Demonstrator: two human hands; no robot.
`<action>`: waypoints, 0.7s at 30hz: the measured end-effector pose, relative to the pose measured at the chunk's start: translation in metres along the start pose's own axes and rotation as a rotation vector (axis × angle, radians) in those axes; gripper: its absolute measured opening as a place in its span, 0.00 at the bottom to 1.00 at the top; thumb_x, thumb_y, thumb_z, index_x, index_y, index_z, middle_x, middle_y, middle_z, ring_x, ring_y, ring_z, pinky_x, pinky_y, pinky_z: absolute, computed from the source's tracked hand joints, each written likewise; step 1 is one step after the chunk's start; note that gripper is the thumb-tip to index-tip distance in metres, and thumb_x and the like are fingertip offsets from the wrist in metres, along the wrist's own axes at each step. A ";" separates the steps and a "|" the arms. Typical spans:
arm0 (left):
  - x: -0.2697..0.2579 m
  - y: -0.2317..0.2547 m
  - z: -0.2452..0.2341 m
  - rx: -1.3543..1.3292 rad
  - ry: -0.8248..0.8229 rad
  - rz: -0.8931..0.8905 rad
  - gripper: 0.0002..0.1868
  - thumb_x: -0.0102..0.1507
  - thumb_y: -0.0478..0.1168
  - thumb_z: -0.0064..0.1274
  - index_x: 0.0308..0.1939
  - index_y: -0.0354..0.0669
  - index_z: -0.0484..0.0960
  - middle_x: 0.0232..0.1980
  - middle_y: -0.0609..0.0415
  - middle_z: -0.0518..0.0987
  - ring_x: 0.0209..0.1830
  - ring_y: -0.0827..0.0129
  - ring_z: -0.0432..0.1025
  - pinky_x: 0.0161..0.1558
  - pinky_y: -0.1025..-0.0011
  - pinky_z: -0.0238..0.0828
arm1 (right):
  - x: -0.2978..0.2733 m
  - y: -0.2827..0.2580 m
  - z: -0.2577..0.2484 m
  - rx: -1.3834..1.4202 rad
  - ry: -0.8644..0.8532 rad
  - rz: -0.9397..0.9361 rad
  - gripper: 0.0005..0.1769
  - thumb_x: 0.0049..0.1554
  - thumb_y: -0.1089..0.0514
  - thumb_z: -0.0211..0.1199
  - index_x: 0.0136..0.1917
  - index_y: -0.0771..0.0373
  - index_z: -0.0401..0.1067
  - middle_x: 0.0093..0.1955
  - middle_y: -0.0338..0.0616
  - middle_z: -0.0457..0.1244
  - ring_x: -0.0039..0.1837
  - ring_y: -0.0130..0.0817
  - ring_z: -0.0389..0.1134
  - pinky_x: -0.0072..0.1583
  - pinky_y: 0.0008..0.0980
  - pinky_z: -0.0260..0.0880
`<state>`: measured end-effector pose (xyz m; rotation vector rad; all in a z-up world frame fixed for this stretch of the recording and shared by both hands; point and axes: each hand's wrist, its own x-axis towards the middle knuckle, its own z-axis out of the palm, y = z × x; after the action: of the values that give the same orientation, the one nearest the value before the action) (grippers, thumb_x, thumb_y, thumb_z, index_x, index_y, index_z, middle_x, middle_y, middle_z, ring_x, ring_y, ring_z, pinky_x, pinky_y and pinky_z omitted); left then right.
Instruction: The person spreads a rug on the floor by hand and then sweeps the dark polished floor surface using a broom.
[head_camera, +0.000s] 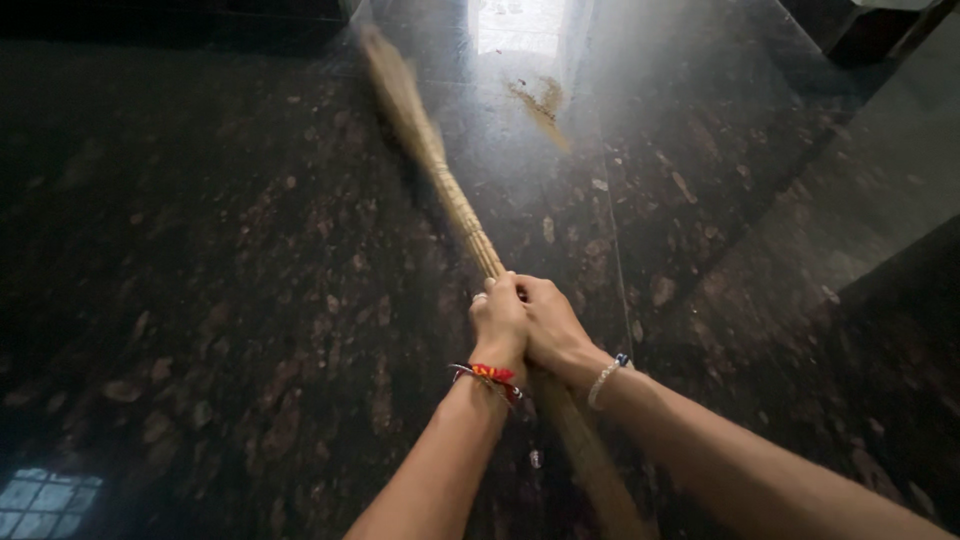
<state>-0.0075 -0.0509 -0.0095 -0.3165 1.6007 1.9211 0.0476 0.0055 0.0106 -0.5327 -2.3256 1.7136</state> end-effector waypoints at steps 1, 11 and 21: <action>-0.004 0.003 0.000 -0.017 0.015 -0.045 0.32 0.64 0.53 0.43 0.64 0.31 0.69 0.60 0.34 0.75 0.59 0.47 0.75 0.57 0.51 0.74 | 0.006 0.004 -0.001 0.010 -0.057 -0.024 0.16 0.61 0.51 0.60 0.50 0.68 0.76 0.41 0.42 0.69 0.42 0.26 0.67 0.44 0.32 0.70; 0.033 0.013 0.031 0.053 -0.073 -0.273 0.31 0.60 0.47 0.42 0.63 0.31 0.73 0.62 0.36 0.77 0.57 0.44 0.75 0.51 0.42 0.75 | 0.040 0.023 -0.025 0.133 -0.089 0.251 0.12 0.60 0.56 0.59 0.52 0.66 0.75 0.42 0.42 0.69 0.42 0.28 0.68 0.42 0.32 0.69; 0.029 -0.013 0.082 0.047 -0.157 -0.051 0.30 0.60 0.52 0.45 0.51 0.25 0.81 0.50 0.36 0.83 0.54 0.49 0.79 0.52 0.57 0.74 | 0.022 0.016 -0.076 -0.052 0.069 0.116 0.13 0.62 0.54 0.56 0.49 0.66 0.74 0.41 0.41 0.69 0.41 0.24 0.67 0.42 0.29 0.70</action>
<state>-0.0065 0.0365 -0.0156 -0.1807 1.5179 1.8199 0.0581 0.0850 0.0175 -0.7374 -2.3381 1.6586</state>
